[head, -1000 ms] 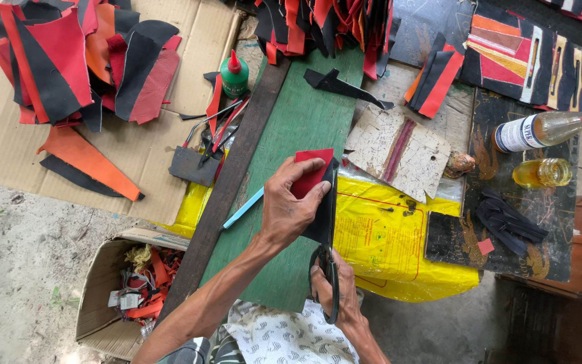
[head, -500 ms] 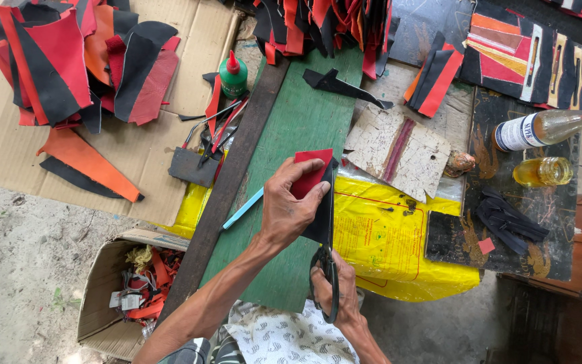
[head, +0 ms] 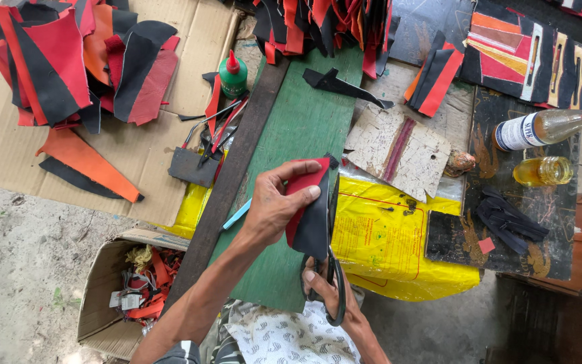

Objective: The person cuts red and black material strips using a utility knife and scissors on a green cutting board. They trim the edges, separate layers, and stack the finished pieces on the table.

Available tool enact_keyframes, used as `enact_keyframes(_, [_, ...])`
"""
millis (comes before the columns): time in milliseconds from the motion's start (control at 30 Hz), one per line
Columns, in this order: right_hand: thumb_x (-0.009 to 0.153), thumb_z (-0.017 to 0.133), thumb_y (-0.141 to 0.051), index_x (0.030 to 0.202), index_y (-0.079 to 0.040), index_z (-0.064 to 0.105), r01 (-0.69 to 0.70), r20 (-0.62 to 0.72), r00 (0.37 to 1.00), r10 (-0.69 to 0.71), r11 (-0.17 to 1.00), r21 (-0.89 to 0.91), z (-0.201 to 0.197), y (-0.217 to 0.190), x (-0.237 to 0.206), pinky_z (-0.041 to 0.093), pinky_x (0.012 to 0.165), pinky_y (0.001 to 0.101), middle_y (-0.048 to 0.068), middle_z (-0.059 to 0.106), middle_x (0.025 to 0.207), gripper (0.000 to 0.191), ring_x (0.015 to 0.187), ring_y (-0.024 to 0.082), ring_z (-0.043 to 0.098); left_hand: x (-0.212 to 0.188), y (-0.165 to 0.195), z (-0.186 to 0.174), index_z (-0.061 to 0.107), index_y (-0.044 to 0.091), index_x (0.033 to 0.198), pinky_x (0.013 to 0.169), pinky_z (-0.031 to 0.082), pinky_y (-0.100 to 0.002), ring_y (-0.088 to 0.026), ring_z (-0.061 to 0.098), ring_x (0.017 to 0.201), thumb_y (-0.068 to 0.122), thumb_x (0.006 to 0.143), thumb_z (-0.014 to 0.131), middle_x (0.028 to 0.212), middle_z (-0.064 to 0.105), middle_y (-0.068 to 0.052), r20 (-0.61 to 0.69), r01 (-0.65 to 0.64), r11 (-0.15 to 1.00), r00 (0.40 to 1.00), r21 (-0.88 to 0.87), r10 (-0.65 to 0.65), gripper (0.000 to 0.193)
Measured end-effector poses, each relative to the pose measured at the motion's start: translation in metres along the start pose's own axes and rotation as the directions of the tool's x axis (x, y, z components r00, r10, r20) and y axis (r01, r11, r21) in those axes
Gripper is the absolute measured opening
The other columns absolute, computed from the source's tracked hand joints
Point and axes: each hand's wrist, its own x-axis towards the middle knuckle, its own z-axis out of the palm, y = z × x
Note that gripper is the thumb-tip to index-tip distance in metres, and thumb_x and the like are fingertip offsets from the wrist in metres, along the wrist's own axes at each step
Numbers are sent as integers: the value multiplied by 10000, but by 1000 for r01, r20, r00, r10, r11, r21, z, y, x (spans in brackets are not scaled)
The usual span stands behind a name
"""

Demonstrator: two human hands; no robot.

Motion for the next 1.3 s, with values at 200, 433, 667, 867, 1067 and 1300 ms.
enact_keyframes(200, [845, 634, -501, 954, -2, 562, 105, 62, 993, -102, 994, -44, 3, -1, -5, 468, 642, 342, 41, 524, 730, 515, 678, 158, 541, -12, 1, 15, 715, -21, 1196, 955, 553, -286, -164, 692, 1070, 26, 832, 776, 1161, 701, -81, -69, -215, 880, 961, 423, 268, 373])
enact_keyframes(433, [832, 570, -485, 993, -64, 532, 164, 31, 987, -161, 973, -163, 1, -1, -4, 471, 610, 338, 31, 516, 723, 452, 651, 158, 521, -16, 12, 21, 701, -19, 1188, 928, 563, -292, -206, 705, 1070, 29, 853, 744, 1174, 691, -106, -34, -281, 803, 936, 526, 350, 341])
enact_keyframes(667, [847, 555, -469, 905, -63, 542, 156, 13, 988, -157, 966, -204, -2, 3, -2, 469, 571, 338, 33, 533, 642, 410, 585, 159, 536, -13, 18, 19, 709, -13, 1180, 918, 573, -298, -202, 708, 1055, 45, 849, 763, 1155, 694, -102, -14, -275, 794, 942, 543, 336, 340])
enact_keyframes(867, [870, 561, -433, 865, -53, 552, 192, -17, 980, -201, 958, -214, -2, 8, 1, 470, 541, 325, 37, 561, 565, 380, 533, 156, 550, -12, 19, 18, 712, -10, 1182, 925, 573, -297, -198, 703, 1067, 51, 849, 771, 1162, 693, -99, -24, -266, 813, 946, 518, 325, 344])
enact_keyframes(1067, [855, 562, -359, 842, -59, 551, 191, -35, 979, -203, 956, -221, -4, 10, 1, 460, 508, 320, 30, 559, 523, 300, 490, 152, 545, -12, 17, 18, 717, -11, 1175, 927, 573, -298, -197, 704, 1064, 49, 844, 774, 1156, 696, -101, -27, -264, 817, 946, 514, 322, 342])
enact_keyframes(1300, [877, 577, -298, 837, -60, 543, 182, -41, 980, -192, 967, -175, -3, 13, 2, 461, 479, 303, 19, 530, 517, 244, 463, 128, 540, -11, 15, 18, 717, -12, 1174, 930, 572, -298, -198, 704, 1068, 49, 843, 776, 1156, 696, -103, -30, -267, 814, 944, 516, 328, 342])
